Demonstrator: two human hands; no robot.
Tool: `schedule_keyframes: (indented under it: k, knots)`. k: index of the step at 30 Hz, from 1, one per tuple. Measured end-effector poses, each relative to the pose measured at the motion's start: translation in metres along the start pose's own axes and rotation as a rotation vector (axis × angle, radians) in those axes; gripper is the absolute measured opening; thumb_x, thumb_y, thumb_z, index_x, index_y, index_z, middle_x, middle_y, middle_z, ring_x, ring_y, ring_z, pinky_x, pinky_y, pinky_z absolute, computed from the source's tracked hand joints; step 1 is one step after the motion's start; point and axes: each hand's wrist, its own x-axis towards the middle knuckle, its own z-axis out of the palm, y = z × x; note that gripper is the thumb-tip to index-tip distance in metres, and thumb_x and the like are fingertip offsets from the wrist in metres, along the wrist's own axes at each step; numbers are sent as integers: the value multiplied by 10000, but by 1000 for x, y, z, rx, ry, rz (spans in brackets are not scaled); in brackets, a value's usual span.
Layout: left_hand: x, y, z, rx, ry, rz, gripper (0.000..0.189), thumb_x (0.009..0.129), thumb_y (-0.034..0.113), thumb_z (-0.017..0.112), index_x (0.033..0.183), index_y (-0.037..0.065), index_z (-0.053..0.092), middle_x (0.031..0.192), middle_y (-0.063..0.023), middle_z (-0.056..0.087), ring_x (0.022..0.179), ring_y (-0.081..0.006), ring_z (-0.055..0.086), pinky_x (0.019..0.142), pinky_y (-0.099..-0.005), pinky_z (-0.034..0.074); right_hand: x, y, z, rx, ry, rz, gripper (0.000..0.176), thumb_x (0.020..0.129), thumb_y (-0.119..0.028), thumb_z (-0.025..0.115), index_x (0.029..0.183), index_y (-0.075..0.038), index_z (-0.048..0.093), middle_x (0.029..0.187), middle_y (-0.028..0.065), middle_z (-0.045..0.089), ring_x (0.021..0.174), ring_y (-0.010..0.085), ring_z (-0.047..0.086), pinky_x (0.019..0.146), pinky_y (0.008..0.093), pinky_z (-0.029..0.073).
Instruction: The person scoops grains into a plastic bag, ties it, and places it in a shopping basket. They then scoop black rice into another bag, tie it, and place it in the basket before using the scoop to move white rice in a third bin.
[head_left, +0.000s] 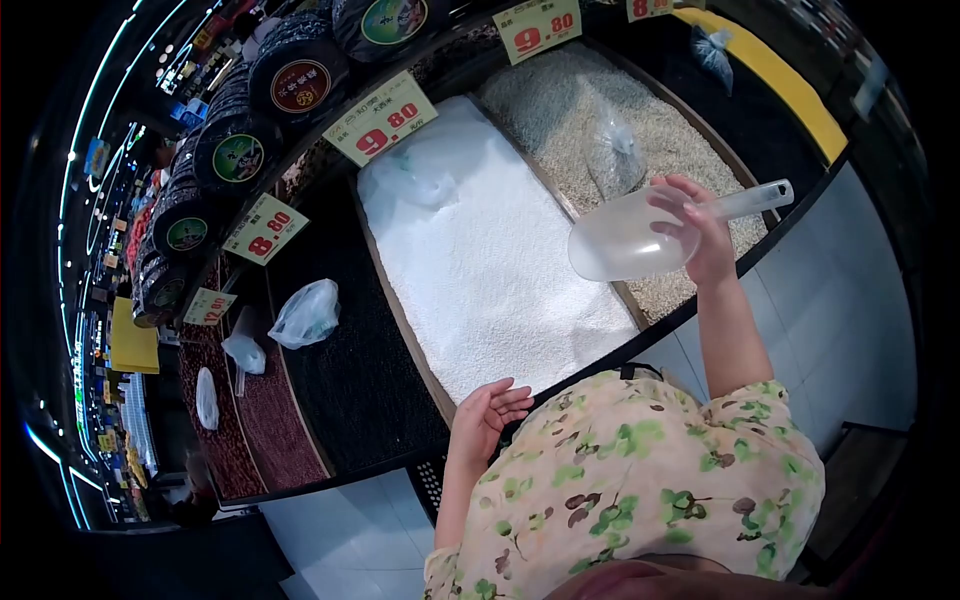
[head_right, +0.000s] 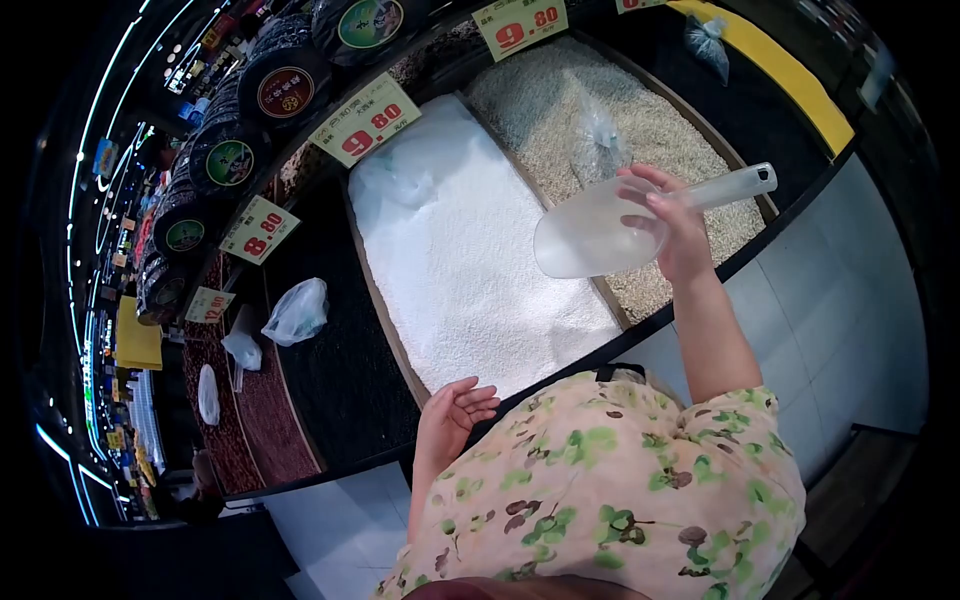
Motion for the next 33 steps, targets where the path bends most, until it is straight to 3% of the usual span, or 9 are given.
schedule_keyframes:
  k: [3,5,8,21,25,27,29,31,33]
  knots:
    - [-38,-45,-29,-1,349,-68,364,965,223,395,1180,-55,493,1137,-216,581,1016,-274,590,845,-364,490,9,15,-1,-38,-3,-2,500,792,-202,568,1229,17,464,1235,168,518,1098,232,520,821,336,468]
    - [-61,-83,-47,178,525,-66,336,955,231,445,1131,-37,544,1103,-142,604,970,-212,596,856,-318,481,15,20,8,-54,-31,6,497,786,-207,575,1218,17,476,1225,167,523,1094,226,521,825,336,466]
    - [-81,-118,-58,371,723,-107,334,955,231,445,1124,-38,548,1091,-141,609,959,-206,598,845,-314,483,24,26,21,-65,-90,22,503,780,-219,580,1214,16,482,1221,167,525,1096,225,521,836,337,461]
    - [-118,-190,-82,265,809,-358,330,956,227,443,1095,-45,567,1038,-138,630,910,-179,605,797,-298,491,42,49,43,-130,-214,71,518,764,-243,595,1213,-5,501,1216,153,527,1124,237,498,915,364,413]
    - [-141,-212,-107,178,739,-488,329,957,226,443,1086,-47,573,1021,-137,636,895,-170,607,783,-293,494,47,46,34,-283,-228,24,509,771,-254,599,1215,-23,510,1215,154,526,1146,247,481,955,381,387]
    - [-163,-221,-133,143,603,-596,329,957,226,443,1082,-48,576,1013,-137,639,888,-166,609,775,-291,495,47,45,34,-293,-216,33,509,772,-268,605,1214,-31,516,1208,153,528,1153,252,478,969,387,376]
    - [-163,-175,-124,239,498,-645,329,957,225,442,1077,-49,579,1005,-136,642,880,-162,610,768,-288,497,47,49,32,-307,-226,30,506,773,-272,609,1212,-35,521,1205,152,528,1159,257,475,979,391,369]
    - [-105,-24,-16,574,522,-515,298,945,195,480,1114,-31,576,961,-73,648,812,-137,611,739,-245,480,47,56,27,-325,-255,19,500,775,-265,611,1210,-33,525,1206,150,527,1165,263,472,983,395,365]
    - [-63,18,1,676,619,37,247,916,137,520,1061,-45,604,887,-86,662,773,-110,602,686,-232,481,47,56,28,-359,-262,26,496,777,-233,583,1215,-15,503,1237,147,515,1164,245,473,986,378,361]
